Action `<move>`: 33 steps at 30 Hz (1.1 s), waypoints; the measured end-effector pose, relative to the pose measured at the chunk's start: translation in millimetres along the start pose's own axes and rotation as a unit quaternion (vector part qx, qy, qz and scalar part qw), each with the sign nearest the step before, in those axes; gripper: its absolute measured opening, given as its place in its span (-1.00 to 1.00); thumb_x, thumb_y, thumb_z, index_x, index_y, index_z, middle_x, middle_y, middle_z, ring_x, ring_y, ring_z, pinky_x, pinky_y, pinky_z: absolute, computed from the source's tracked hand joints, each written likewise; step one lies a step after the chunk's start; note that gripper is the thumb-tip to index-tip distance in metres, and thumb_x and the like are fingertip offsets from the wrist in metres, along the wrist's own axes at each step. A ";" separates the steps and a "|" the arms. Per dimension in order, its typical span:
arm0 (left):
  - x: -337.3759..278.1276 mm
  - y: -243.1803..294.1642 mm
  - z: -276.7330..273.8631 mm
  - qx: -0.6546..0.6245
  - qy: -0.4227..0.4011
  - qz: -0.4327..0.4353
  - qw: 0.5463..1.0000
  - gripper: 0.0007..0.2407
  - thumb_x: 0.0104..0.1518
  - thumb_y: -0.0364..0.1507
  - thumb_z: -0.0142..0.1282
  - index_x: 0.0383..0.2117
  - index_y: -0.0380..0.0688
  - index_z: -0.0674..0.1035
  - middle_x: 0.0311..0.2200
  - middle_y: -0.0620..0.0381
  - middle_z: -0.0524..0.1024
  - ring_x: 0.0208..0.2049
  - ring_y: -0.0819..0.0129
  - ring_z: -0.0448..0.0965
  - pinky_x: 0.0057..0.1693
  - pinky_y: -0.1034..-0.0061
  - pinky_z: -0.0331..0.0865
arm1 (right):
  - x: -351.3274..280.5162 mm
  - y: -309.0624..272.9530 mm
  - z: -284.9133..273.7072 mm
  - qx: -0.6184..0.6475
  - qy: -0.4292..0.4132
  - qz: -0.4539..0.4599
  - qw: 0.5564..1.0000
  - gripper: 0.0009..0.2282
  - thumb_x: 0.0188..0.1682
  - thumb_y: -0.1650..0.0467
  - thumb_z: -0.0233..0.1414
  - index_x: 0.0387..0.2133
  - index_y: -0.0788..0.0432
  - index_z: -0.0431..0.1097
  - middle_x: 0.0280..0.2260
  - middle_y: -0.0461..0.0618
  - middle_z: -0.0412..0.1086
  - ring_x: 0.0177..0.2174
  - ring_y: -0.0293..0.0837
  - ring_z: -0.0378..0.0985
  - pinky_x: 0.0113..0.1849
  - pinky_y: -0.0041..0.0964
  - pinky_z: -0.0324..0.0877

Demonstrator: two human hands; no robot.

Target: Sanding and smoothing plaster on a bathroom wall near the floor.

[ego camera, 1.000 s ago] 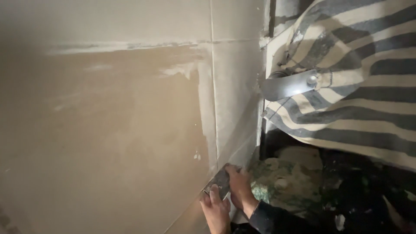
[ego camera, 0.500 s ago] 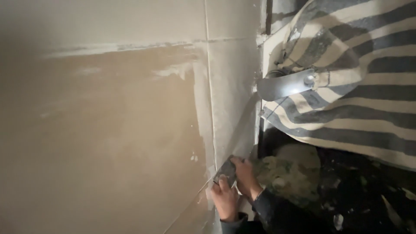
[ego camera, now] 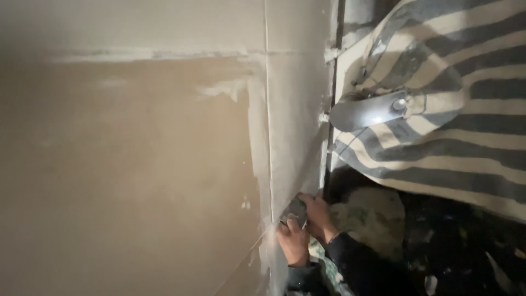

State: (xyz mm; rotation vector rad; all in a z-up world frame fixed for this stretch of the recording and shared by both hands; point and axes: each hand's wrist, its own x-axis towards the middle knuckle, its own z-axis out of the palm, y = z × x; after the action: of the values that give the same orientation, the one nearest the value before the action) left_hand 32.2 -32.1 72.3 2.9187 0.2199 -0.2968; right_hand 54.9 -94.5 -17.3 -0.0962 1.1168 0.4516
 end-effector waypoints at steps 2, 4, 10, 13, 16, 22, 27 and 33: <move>2.2 -2.4 11.3 -0.004 -0.022 -0.015 1.000 -0.86 0.04 -0.47 0.11 -0.30 -0.23 0.56 -0.41 -0.21 0.56 -0.39 -0.22 0.55 -0.29 0.09 0.39 | 10.2 -13.8 -16.6 -0.370 -0.054 -0.244 0.895 -0.63 -0.16 0.43 0.14 -0.06 0.32 0.45 -0.17 0.21 0.51 -0.17 0.15 0.53 -0.19 -0.04 0.44; 2.7 1.8 19.3 -0.006 -0.048 -0.035 0.998 -0.86 0.07 -0.46 0.09 -0.29 -0.23 0.57 -0.42 -0.21 0.56 -0.39 -0.21 0.56 -0.29 0.07 0.38 | 24.4 -11.5 -33.6 -0.669 -0.099 -0.424 0.602 -0.57 -0.28 0.43 0.18 -0.07 0.30 0.44 -0.18 0.25 0.51 -0.19 0.22 0.52 -0.19 -0.02 0.42; 20.2 21.8 32.0 -0.254 0.015 -0.180 0.950 -0.77 0.20 -0.39 -0.07 -0.37 -0.33 0.60 -0.41 -0.27 0.62 -0.36 -0.22 0.62 -0.19 0.07 0.44 | 81.2 3.1 -58.2 -0.427 -0.052 -0.102 0.897 -0.75 0.09 0.39 -0.07 -0.10 0.24 0.52 -0.15 0.13 0.58 -0.16 -0.04 0.65 -0.14 -0.18 0.49; 27.4 16.8 52.9 -0.210 0.005 -0.152 0.966 -0.71 0.21 -0.36 -0.11 -0.43 -0.37 0.60 -0.46 -0.32 0.60 -0.37 -0.27 0.59 -0.21 0.03 0.42 | 98.5 4.4 -75.2 -0.058 -0.057 0.022 0.996 -0.74 0.14 0.41 0.02 -0.09 0.44 0.50 -0.18 0.18 0.51 -0.21 0.01 0.55 -0.18 -0.11 0.45; 28.2 7.9 74.1 -0.190 -0.001 -0.179 0.965 -0.71 0.20 -0.36 -0.08 -0.45 -0.40 0.60 -0.48 -0.36 0.56 -0.40 -0.32 0.56 -0.25 0.00 0.37 | 99.2 -9.4 -83.9 -0.594 -0.120 -0.383 0.697 -0.72 0.02 0.43 0.00 -0.02 0.29 0.44 -0.11 0.18 0.51 -0.13 0.03 0.58 -0.10 -0.17 0.43; 29.6 -4.6 107.8 -0.166 0.026 -0.166 0.972 -0.67 0.23 -0.33 -0.07 -0.53 -0.43 0.55 -0.51 -0.39 0.52 -0.44 -0.37 0.52 -0.29 -0.05 0.32 | 176.4 13.8 -129.6 -0.046 -0.076 0.067 0.994 -0.71 0.17 0.37 0.10 0.02 0.42 0.43 -0.16 0.17 0.47 -0.19 0.02 0.49 -0.14 -0.06 0.36; 32.4 0.0 121.3 -0.217 0.077 -0.142 0.963 -0.67 0.17 -0.32 -0.05 -0.49 -0.48 0.54 -0.53 -0.43 0.51 -0.45 -0.39 0.51 -0.33 -0.07 0.35 | 166.4 -10.4 -122.8 -0.599 -0.142 -0.225 0.755 -0.70 0.04 0.37 0.01 -0.02 0.26 0.43 -0.16 0.09 0.57 -0.18 -0.05 0.63 -0.11 -0.20 0.48; 32.0 -22.6 167.3 -0.161 0.038 -0.184 0.969 -0.67 0.21 -0.31 -0.01 -0.46 -0.45 0.58 -0.51 -0.48 0.51 -0.43 -0.42 0.50 -0.30 -0.10 0.32 | 213.5 1.6 -136.2 0.009 -0.120 0.191 0.974 -0.81 0.10 0.35 0.01 -0.23 0.27 0.47 -0.28 0.08 0.54 -0.30 -0.02 0.57 -0.16 -0.11 0.47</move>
State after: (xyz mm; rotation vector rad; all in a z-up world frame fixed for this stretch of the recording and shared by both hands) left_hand 28.8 -41.5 -99.2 2.5540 0.7518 -0.1813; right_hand 15.7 -69.2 -266.2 0.1883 0.9000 0.7756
